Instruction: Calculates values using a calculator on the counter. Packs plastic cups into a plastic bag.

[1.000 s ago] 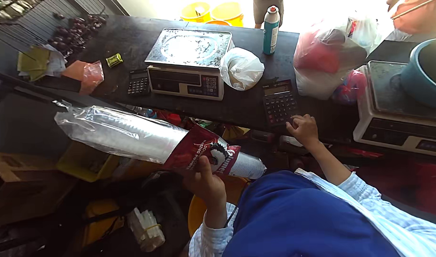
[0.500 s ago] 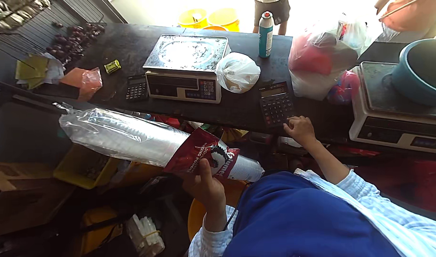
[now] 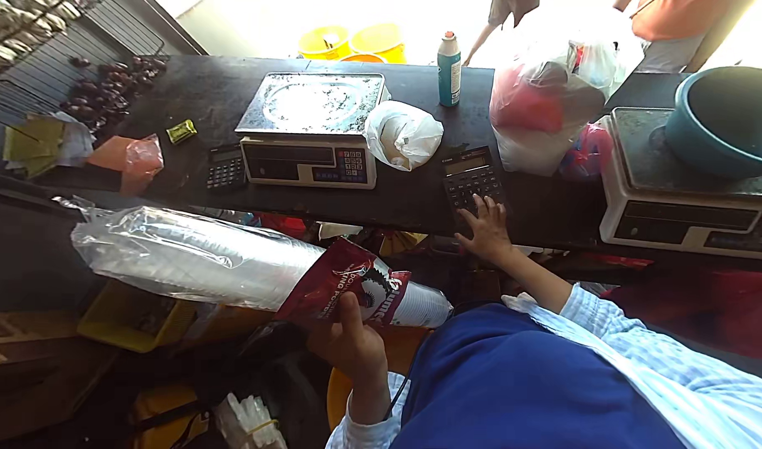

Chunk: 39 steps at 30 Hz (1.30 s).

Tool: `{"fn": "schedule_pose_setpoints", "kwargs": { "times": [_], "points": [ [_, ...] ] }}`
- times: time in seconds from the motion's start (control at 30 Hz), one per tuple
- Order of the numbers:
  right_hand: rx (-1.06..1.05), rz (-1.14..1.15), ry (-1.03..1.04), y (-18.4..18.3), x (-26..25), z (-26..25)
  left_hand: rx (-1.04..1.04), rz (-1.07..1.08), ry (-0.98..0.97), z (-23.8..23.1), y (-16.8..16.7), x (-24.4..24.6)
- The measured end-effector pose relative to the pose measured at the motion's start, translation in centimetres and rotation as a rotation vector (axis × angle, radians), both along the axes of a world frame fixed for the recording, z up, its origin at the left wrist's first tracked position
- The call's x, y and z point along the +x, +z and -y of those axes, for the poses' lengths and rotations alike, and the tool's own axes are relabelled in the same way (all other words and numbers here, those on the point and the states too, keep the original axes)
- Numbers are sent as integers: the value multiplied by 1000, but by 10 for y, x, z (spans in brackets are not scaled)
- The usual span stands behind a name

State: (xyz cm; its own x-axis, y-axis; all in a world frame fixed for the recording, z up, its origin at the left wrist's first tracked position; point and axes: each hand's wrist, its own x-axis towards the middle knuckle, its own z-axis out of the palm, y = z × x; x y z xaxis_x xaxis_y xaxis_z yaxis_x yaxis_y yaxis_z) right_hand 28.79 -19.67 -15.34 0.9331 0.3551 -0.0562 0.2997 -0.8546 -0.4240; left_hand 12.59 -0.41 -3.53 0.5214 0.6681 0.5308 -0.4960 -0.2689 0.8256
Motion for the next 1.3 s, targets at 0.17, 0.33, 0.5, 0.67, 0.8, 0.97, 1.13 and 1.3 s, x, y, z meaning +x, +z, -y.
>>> {"fn": "schedule_pose_setpoints", "kwargs": {
  "times": [0.17,0.33,0.5,0.67,0.8,0.97,1.13,1.3],
  "points": [
    [97,131,-38,-6,-6,6,10,-6,-1,-1,-3,2],
    [133,131,-57,-5,-6,14,1,-10,0,-1,-3,4],
    [168,106,-19,7,-4,10,-14,-26,-17,0,-4,6],
    [196,92,-52,18,-2,19,1,-19,-28,1,-2,7],
    [259,304,-147,11,-1,45,-10,-33,-9,2,1,7],
    [169,154,-130,12,1,54,-55,-28,13,5,2,12],
    [167,120,-150,13,1,53,-77,-28,9,7,1,16],
    [169,113,-156,13,2,53,-89,-40,-25,7,0,15]
  ]
}}
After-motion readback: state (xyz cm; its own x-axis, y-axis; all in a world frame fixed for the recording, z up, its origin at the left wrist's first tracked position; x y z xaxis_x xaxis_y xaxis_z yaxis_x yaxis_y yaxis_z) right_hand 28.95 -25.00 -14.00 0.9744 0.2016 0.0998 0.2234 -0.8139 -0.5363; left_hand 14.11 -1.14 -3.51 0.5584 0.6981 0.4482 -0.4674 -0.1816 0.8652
